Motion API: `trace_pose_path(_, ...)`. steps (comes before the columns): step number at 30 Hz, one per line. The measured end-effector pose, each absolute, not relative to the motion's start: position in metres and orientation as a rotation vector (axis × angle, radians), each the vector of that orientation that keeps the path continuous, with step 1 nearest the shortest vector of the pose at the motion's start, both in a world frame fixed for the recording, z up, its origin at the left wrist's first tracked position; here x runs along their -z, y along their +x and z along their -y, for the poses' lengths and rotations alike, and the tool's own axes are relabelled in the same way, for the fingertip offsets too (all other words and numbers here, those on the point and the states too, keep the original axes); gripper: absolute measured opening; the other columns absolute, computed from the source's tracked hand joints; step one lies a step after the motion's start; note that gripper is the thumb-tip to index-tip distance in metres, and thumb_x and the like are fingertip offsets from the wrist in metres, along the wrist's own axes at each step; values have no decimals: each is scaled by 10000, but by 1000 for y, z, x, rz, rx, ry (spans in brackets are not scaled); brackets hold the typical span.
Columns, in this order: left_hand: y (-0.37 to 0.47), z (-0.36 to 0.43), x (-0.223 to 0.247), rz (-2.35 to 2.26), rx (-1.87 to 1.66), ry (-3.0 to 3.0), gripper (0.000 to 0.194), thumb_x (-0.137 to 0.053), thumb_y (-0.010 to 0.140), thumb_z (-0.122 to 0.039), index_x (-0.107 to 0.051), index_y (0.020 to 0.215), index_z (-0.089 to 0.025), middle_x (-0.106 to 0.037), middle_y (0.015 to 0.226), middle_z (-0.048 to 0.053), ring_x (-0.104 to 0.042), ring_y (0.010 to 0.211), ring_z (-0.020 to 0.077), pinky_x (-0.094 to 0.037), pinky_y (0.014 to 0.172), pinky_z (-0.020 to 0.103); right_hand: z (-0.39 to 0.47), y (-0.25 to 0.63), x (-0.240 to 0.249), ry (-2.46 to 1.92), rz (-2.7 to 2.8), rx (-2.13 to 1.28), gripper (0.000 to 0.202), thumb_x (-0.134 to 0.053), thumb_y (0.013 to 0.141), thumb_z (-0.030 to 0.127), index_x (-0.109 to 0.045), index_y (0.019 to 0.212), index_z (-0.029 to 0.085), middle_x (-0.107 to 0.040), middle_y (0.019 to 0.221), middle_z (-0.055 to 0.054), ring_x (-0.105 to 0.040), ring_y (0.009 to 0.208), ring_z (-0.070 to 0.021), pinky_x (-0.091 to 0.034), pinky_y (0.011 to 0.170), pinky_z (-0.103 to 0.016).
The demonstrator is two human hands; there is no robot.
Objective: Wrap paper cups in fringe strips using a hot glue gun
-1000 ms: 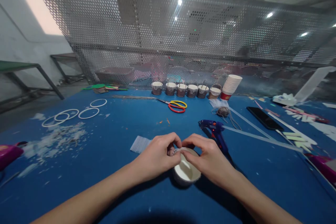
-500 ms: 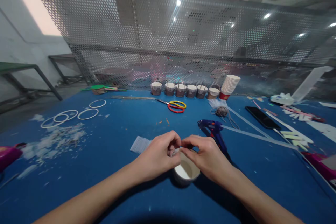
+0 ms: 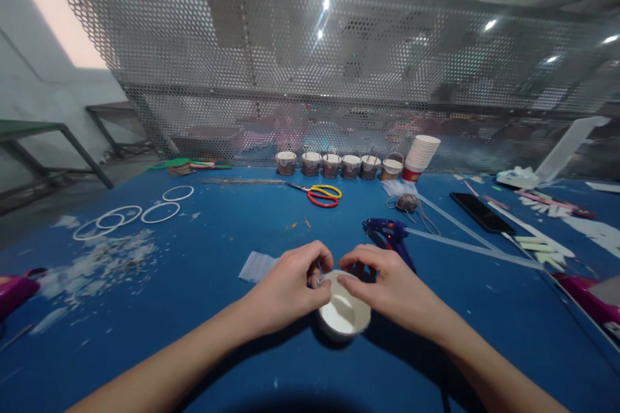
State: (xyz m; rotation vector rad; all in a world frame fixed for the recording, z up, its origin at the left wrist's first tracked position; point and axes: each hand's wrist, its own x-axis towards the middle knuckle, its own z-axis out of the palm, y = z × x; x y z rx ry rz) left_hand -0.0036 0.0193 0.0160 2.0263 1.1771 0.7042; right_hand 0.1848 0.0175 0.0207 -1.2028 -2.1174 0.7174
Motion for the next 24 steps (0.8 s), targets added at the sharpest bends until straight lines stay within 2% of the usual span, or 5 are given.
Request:
trace_pose_path(10, -2, -18, -15, -1184, -714, 2016, 64, -530, 735, -188, -515, 795, -204, -483, 654, -62, -465, 612, 105, -366, 575, 219, -16, 178, -14, -1235, 2145, -634, 143, -601, 806, 74, -692, 725, 147, -696, 739, -41, -620, 724, -166, -449, 663, -269)
trace_pose_path(14, -3, -19, -16, -1201, -714, 2023, 58, -539, 740, -210, -531, 797, -199, -474, 640, -60, -466, 608, 109, -364, 578, 225, -16, 186, -23, -1227, 2120, -787, 122, -596, 840, 199, -710, 846, 154, -713, 824, -40, -625, 736, -157, -449, 650, -252)
trace_pose_path(17, -5, -21, -21, -1229, -690, 1994, 129, -558, 773, -312, -560, 830, -196, -501, 654, -48, -482, 622, 120, -370, 587, 234, -16, 194, -31, -1234, 2049, -807, 200, -557, 865, 289, -702, 924, 166, -712, 874, -36, -617, 758, -151, -441, 640, -239)
trace_pose_path(20, -13, -26, -31, -1260, -643, 1994, 229, -532, 809, -412, -586, 846, -193, -566, 728, -16, -517, 691, 143, -395, 636, 256, -16, 198, -35, -1267, 2069, -741, 206, -527, 869, 283, -697, 847, 169, -698, 819, -28, -589, 705, -138, -414, 607, -235)
trace_pose_path(24, -37, -32, -50, -1221, -416, 2120, 265, -626, 742, -393, -612, 927, -204, -627, 951, 26, -555, 898, 197, -425, 796, 301, -14, 196, -35, -1418, 2180, -735, 184, -554, 843, 288, -683, 877, 162, -630, 666, -4, -525, 588, -125, -359, 529, -235)
